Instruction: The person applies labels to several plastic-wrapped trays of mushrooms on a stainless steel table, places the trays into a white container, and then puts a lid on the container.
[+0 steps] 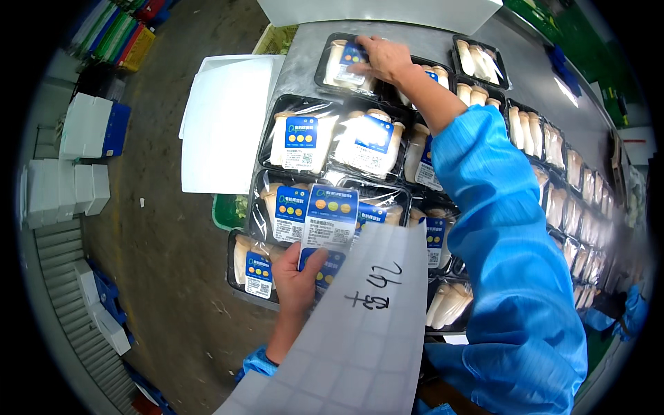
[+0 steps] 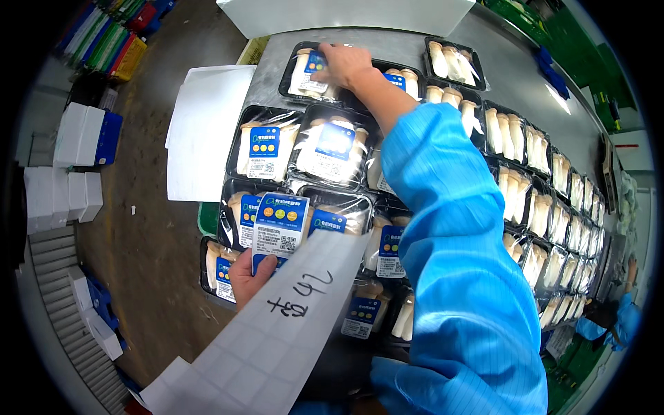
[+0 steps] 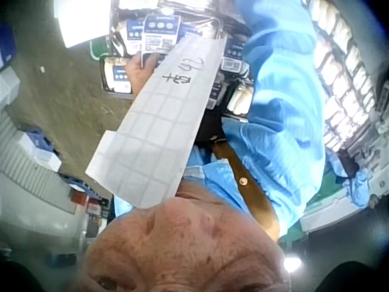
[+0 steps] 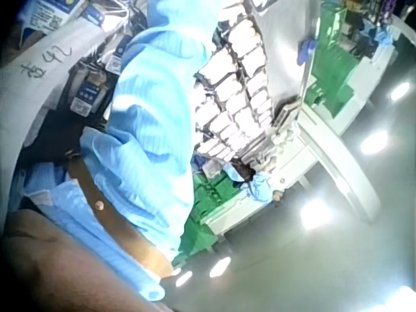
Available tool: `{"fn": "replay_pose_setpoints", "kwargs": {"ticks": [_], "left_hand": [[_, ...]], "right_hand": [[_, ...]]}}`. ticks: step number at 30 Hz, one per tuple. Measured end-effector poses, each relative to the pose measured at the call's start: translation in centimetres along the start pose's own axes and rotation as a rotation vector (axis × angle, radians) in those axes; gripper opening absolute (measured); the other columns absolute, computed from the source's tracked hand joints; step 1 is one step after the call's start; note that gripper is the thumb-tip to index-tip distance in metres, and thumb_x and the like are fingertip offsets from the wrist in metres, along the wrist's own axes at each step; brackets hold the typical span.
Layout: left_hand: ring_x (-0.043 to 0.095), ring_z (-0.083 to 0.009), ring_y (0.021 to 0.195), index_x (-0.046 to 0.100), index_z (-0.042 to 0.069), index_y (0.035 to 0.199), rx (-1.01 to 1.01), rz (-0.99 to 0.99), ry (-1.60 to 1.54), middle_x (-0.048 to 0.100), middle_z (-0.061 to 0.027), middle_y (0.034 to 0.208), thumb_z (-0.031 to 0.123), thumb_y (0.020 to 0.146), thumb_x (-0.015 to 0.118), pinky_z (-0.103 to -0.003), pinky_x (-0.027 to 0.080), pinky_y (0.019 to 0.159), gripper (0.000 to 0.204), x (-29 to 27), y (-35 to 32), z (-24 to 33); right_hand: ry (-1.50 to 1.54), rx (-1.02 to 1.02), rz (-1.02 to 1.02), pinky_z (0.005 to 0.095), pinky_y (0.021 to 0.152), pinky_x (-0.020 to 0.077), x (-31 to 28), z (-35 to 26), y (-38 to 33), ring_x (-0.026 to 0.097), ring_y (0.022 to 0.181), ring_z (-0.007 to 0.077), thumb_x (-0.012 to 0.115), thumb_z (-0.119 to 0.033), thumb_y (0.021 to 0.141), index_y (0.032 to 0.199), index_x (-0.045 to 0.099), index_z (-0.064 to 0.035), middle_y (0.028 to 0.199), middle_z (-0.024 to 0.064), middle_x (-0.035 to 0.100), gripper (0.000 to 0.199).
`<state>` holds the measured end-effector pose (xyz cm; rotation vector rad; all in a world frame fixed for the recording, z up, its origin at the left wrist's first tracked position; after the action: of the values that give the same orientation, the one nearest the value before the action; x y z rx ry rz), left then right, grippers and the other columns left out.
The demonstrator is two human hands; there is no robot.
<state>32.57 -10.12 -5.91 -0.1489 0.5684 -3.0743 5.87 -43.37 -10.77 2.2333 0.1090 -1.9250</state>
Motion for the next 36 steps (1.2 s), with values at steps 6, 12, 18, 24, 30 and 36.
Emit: {"fn": "replay_pose_setpoints", "kwargs": {"ticks": [6, 12, 18, 24, 30, 36], "left_hand": [[0.063, -0.0088, 0.083, 0.069, -0.004, 0.105, 0.048, -0.023, 0.072, 0.072, -0.006, 0.095, 0.004, 0.087, 0.067, -0.024, 0.05, 0.076, 0.02, 0.1, 1.1, 0.8], [0.062, -0.0111, 0.089, 0.066, -0.004, 0.112, 0.1, -0.208, 0.188, 0.071, -0.0068, 0.098, 0.006, 0.088, 0.065, -0.026, 0.049, 0.08, 0.026, -0.8, 1.8, -0.8], [0.06, -0.0079, 0.094, 0.056, -0.005, 0.118, 0.167, -0.332, 0.033, 0.066, -0.0082, 0.107, 0.004, 0.095, 0.057, -0.022, 0.047, 0.081, 0.026, 4.0, 1.1, 2.7], [0.06, -0.0046, 0.073, 0.067, -0.002, 0.084, -0.028, -0.175, 0.163, 0.069, -0.0033, 0.079, 0.013, 0.09, 0.07, -0.02, 0.047, 0.061, 0.016, 6.8, -0.6, 1.4], [0.063, -0.0081, 0.078, 0.07, -0.002, 0.109, -0.168, -0.279, 0.162, 0.073, -0.0054, 0.093, 0.007, 0.088, 0.068, -0.023, 0.05, 0.071, 0.023, 9.9, -5.3, -0.8], [0.063, -0.0082, 0.082, 0.07, -0.003, 0.11, -0.171, -0.101, 0.046, 0.072, -0.0052, 0.095, 0.002, 0.088, 0.066, -0.023, 0.05, 0.074, 0.023, 12.5, -10.1, -3.0]], "right_hand": [[0.513, 0.07, 0.025, 0.0399, 0.083, 0.0542, -3.0, -1.8, -7.2, 0.067, 0.099, 0.0337, 0.067, -0.057, 0.084, 0.135, 0.05, -0.0051, 0.12, 0.0206, 0.061, 0.074], [1.406, 0.069, -0.725, 0.0216, 0.063, 0.0516, -10.1, -8.8, -21.3, 0.062, 0.068, 0.0062, 0.066, -0.03, 0.094, 0.109, 0.068, -0.0007, 0.084, 0.0049, 0.068, 0.032], [0.983, -0.146, -0.201, 0.0265, 0.061, 0.0539, -12.7, -9.5, -27.2, 0.069, 0.067, 0.0147, 0.068, -0.014, 0.091, 0.121, 0.063, -0.0029, 0.079, 0.0119, 0.07, 0.032], [0.827, -0.025, -0.012, 0.0316, 0.06, 0.0535, -13.3, -5.6, -30.3, 0.069, 0.065, 0.0245, 0.074, -0.025, 0.084, 0.091, 0.073, -0.0079, 0.073, 0.0099, 0.07, 0.018], [0.406, 0.183, 0.149, 0.0383, 0.074, 0.0523, -11.1, 16.6, -21.9, 0.069, 0.086, 0.0279, 0.068, -0.049, 0.086, 0.107, 0.067, -0.0031, 0.093, 0.0158, 0.072, 0.05], [0.013, 0.06, -0.088, 0.0432, 0.089, 0.0509, -4.9, 22.5, -18.6, 0.064, 0.106, 0.0351, 0.07, -0.064, 0.075, 0.125, 0.055, -0.0095, 0.115, 0.0172, 0.065, 0.075]]}}
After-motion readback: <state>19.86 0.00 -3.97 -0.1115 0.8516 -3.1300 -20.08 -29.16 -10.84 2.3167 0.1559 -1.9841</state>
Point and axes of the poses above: each hand's wrist, its own y-axis towards the middle knuckle, its own x-axis out of the palm, z = x × y, the point moved 1 cm from there along y, towards the middle knuckle
